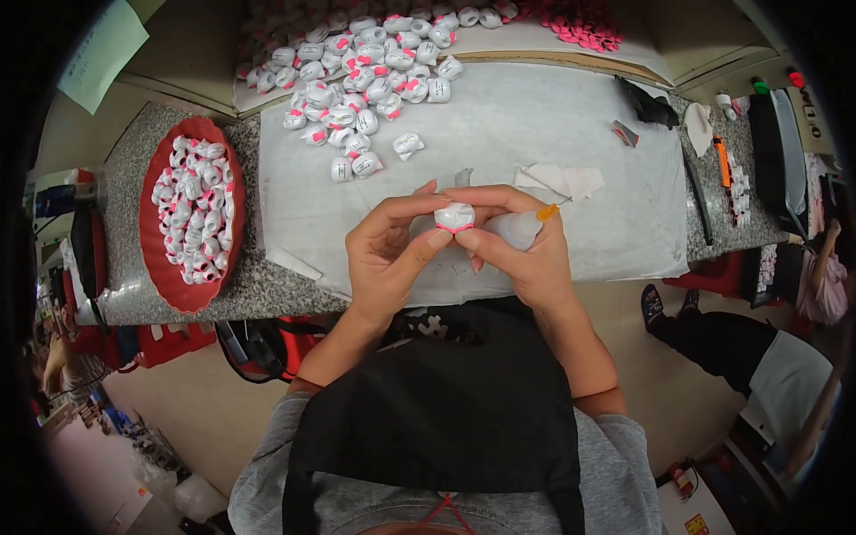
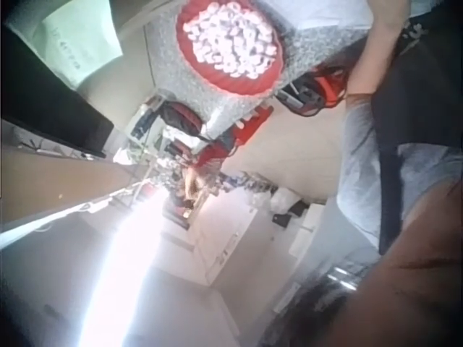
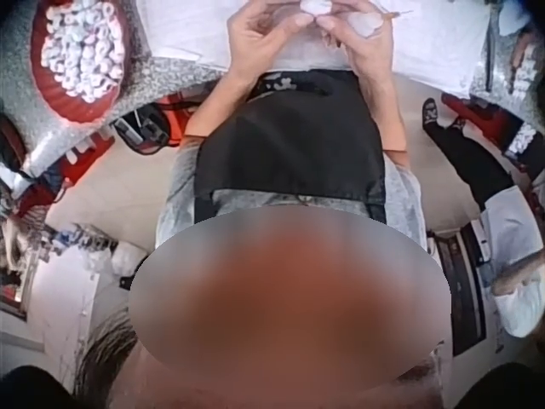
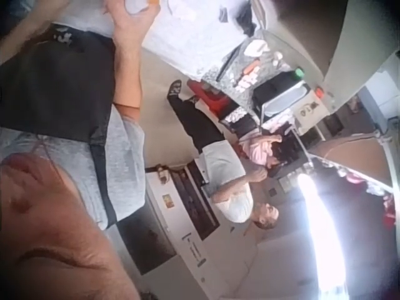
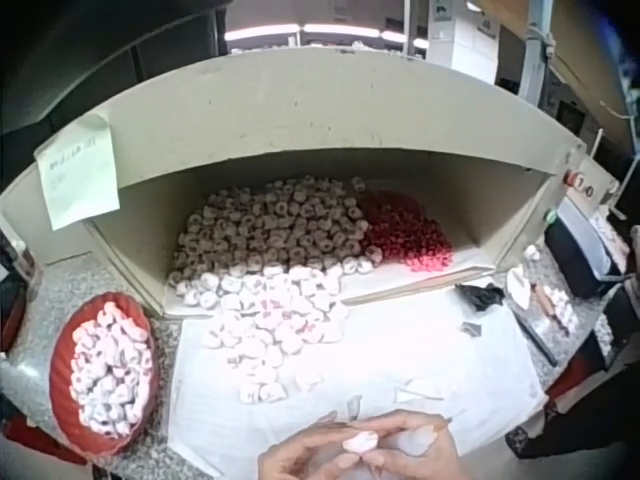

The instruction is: Applying glue to small toy components and assembling them at a factory workstation.

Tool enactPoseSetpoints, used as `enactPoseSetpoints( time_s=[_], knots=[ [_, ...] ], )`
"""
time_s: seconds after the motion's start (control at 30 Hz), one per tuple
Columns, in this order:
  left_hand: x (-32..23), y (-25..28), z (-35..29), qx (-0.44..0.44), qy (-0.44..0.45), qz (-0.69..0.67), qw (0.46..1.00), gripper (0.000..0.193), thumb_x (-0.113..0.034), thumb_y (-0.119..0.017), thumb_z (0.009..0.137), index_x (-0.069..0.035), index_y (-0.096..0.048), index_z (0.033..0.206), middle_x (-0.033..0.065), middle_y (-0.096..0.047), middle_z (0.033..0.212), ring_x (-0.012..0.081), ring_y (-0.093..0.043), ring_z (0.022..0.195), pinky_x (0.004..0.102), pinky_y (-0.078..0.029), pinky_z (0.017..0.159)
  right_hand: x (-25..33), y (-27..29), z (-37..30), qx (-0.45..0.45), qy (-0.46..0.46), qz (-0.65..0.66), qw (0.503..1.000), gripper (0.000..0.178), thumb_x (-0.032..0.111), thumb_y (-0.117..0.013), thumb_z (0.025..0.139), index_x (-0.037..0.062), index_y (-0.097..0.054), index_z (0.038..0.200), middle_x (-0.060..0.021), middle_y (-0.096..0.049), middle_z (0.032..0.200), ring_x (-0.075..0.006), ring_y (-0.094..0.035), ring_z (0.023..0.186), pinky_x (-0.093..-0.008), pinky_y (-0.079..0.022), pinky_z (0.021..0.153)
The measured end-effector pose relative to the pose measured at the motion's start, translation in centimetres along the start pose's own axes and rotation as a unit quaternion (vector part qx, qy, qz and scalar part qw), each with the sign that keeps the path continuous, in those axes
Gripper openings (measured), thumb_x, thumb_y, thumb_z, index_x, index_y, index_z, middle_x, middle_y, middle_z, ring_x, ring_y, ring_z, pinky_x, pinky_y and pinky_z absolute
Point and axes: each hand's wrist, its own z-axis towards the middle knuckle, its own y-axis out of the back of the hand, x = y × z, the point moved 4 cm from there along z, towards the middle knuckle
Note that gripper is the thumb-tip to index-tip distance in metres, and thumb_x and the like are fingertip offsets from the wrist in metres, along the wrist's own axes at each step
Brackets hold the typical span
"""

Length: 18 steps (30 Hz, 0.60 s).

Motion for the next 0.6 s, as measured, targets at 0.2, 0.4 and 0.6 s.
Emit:
enactPoseSetpoints(
  time_s=[0.2,0.4,0.6],
  knots=[
    [0.0,-0.1,-0.2,0.002,0.010,-0.014,1.000,0.023,-0.002,-0.056,0.073,0.001,-0.053,0.095,0.0077,-0.056,0.091,0.0133,-0.051,0.089,0.0370,-0.024,0.095,0.2,-0.2,-0.1,0.004,0.012,0.020,1.000,0.029,0.001,-0.056,0.068,-0.0028,-0.053,0.096,-0.0059,-0.055,0.071,-0.0075,-0.048,0.054,-0.0184,-0.038,0.045],
    [0.7,-0.4,-0.2,-0.007,0.138,-0.161,0.977,0.025,-0.001,-0.056,0.073,0.001,-0.049,0.097,0.0078,-0.056,0.090,0.0130,-0.051,0.087,0.0275,-0.036,0.084,0.4,-0.1,-0.2,-0.008,-0.026,-0.011,1.000,0.035,0.001,-0.056,0.065,-0.0054,-0.049,0.099,-0.0097,-0.054,0.077,-0.0113,-0.049,0.056,-0.0207,-0.038,0.044],
    [1.7,0.3,-0.1,-0.048,0.161,-0.212,0.963,0.024,0.000,-0.055,0.074,0.000,-0.048,0.096,0.0070,-0.055,0.088,0.0104,-0.051,0.082,0.0214,-0.038,0.073,4.7,6.0,-0.7,-0.202,0.218,-0.497,0.815,0.024,-0.001,-0.058,0.063,0.0000,-0.056,0.087,-0.0064,-0.054,0.073,-0.0117,-0.050,0.067,-0.0218,-0.039,0.057]
  ],
)
